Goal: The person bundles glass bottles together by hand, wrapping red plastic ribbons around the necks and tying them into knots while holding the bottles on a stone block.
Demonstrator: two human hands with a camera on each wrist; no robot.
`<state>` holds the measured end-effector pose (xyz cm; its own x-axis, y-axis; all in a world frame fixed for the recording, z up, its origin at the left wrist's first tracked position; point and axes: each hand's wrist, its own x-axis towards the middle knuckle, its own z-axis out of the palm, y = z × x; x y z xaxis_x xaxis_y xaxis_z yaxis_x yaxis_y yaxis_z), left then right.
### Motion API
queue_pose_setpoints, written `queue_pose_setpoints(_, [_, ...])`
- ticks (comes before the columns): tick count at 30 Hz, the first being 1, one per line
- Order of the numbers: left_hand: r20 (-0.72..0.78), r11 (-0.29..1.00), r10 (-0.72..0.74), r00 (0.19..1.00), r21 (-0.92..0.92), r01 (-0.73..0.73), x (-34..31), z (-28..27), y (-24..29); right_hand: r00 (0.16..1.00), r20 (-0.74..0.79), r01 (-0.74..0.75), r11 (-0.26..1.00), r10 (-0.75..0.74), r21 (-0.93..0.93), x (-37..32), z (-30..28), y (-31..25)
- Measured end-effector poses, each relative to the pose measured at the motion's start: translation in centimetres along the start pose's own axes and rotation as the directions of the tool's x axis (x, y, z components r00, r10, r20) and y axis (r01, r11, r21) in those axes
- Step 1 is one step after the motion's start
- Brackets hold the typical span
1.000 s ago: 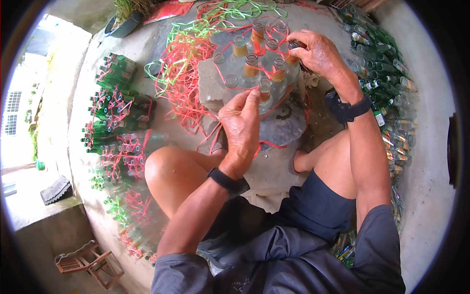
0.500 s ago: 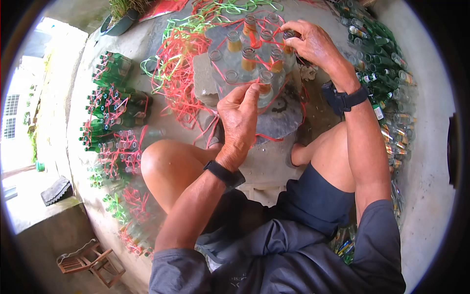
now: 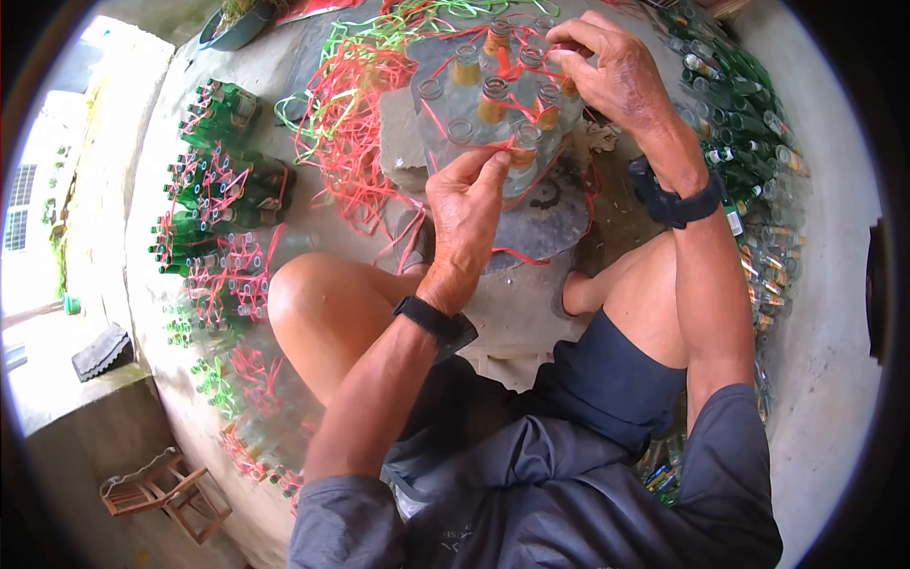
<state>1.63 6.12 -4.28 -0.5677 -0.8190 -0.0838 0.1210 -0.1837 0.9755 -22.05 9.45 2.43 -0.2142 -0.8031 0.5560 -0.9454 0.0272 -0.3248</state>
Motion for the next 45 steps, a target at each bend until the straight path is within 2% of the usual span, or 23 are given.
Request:
queue_pose_setpoints(1, [-0.013, 0.999, -0.004, 1.000, -0.043, 0.003, 0.0, 0.0, -0.1, 0.999, 0.002, 0.045, 0.990, -0.045, 0.131, 0.2, 0.1, -0.8])
queue_pose_setpoints(4, [-0.038, 0.998, -0.051, 0.998, 0.030, 0.052, 0.2, -0.5, -0.4, 0.982, 0.127, 0.108, 0.966, -0.141, 0.236, -0.1, 1.0, -2.8])
queue_pose_setpoints(8, [-0.074, 0.999, -0.052, 0.996, -0.010, 0.051, 0.5, -0.2, -0.5, 0.921, 0.369, 0.020, 0.959, -0.128, 0.283, -0.6, 1.3, -4.4])
queue_pose_setpoints(10, [-0.107, 0.991, -0.132, 0.986, -0.017, 0.131, 0.5, -0.2, -0.5, 0.910, 0.383, 0.039, 0.954, -0.156, 0.296, -0.5, 1.5, -4.5])
queue_pose_setpoints(13, [-0.134, 0.974, -0.225, 0.965, -0.003, 0.226, 0.6, -0.3, 0.2, 0.864, 0.494, -0.047, 0.963, -0.094, 0.265, 0.0, 1.4, -4.6])
queue_pose_setpoints(15, [-0.151, 0.965, -0.262, 0.953, -0.014, 0.263, 0.6, -0.2, 0.6, 0.754, 0.650, -0.102, 0.960, -0.098, 0.262, 0.7, 1.3, -4.3])
queue_pose_setpoints(16, [-0.169, 0.956, -0.293, 0.941, -0.024, 0.294, 0.6, -0.1, 0.6, 0.752, 0.652, -0.102, 0.960, -0.097, 0.261, 0.9, 1.4, -4.3])
queue_pose_setpoints(18, [-0.184, 0.957, -0.289, 0.939, -0.043, 0.286, 1.0, -0.1, 0.2, 0.615, 0.780, -0.229, 0.921, -0.114, 0.315, 1.1, 1.5, -4.3])
queue_pose_setpoints(19, [-0.198, 0.959, -0.285, 0.938, -0.058, 0.279, 1.1, -0.1, -0.1, 0.609, 0.785, -0.236, 0.920, -0.110, 0.312, 1.2, 1.7, -4.2])
queue_pose_setpoints(21, [-0.210, 0.953, -0.303, 0.930, -0.054, 0.298, 1.1, -0.2, -0.4, 0.513, 0.832, -0.259, 0.887, -0.211, 0.384, 1.3, 2.1, -3.7])
queue_pose_setpoints(25, [-0.222, 0.958, -0.282, 0.933, -0.011, 0.286, 1.2, -0.7, -0.9, 0.445, 0.842, -0.267, 0.853, -0.304, 0.449, 2.2, 2.4, -3.4])
queue_pose_setpoints(26, [-0.216, 0.959, -0.281, 0.935, -0.021, 0.283, 1.2, -0.8, -1.0, 0.440, 0.847, -0.277, 0.853, -0.297, 0.443, 1.9, 2.0, -3.7])
queue_pose_setpoints(28, [-0.217, 0.958, -0.283, 0.934, -0.010, 0.288, 1.1, -0.7, -0.6, 0.643, 0.730, -0.232, 0.849, -0.232, 0.475, 1.2, 0.8, -4.8])
queue_pose_setpoints(29, [-0.223, 0.960, -0.273, 0.936, 0.003, 0.280, 1.1, -0.7, -0.6, -0.059, 0.958, -0.327, 0.912, -0.281, 0.247, 7.4, 0.9, -5.1])
queue_pose_setpoints(30, [-0.220, 0.959, -0.278, 0.935, -0.001, 0.284, 1.2, -0.6, -0.7, -0.063, 0.959, -0.330, 0.913, -0.276, 0.242, 6.8, 0.9, -5.2])
queue_pose_setpoints(32, [-0.226, 0.965, -0.254, 0.940, 0.003, 0.262, 1.2, -0.6, -0.9, 0.300, 0.919, -0.112, 0.948, -0.255, 0.299, 4.5, 1.0, -5.5])
queue_pose_setpoints(33, [-0.220, 0.964, -0.258, 0.941, 0.000, 0.265, 1.2, -0.5, -1.0, 0.298, 0.922, -0.116, 0.949, -0.248, 0.293, 3.6, 1.2, -5.0])
queue_pose_setpoints(35, [-0.238, 0.980, -0.197, 0.951, -0.006, 0.201, 1.2, -0.5, -1.1, 0.621, 0.549, 0.127, 0.762, -0.560, 0.635, 2.0, 1.3, -3.9])
queue_pose_setpoints(36, [-0.235, 0.979, -0.198, 0.952, -0.010, 0.201, 1.2, -0.5, -1.1, 0.620, 0.552, 0.126, 0.765, -0.558, 0.632, 2.4, 0.5, -4.7])
queue_pose_setpoints(38, [-0.222, 0.965, -0.254, 0.941, 0.013, 0.263, 1.1, -0.7, -1.1, 0.487, 0.768, 0.238, 0.909, -0.416, 0.342, 3.5, -1.7, -7.4])
queue_pose_setpoints(39, [-0.224, 0.965, -0.252, 0.941, 0.010, 0.261, 1.1, -0.6, -1.2, 0.485, 0.768, 0.242, 0.908, -0.418, 0.341, 3.3, -1.2, -7.4])
queue_pose_setpoints(41, [-0.245, 0.956, -0.274, 0.930, 0.033, 0.290, 1.3, -0.5, -1.3, 0.564, 0.713, 0.465, 0.874, -0.416, 0.143, 2.5, 0.6, -7.1])
queue_pose_setpoints(45, [-0.245, 0.955, -0.283, 0.927, 0.015, 0.296, 1.0, -0.4, -0.6, 0.572, 0.629, 0.438, 0.844, -0.527, 0.308, 2.6, 1.4, -4.7])
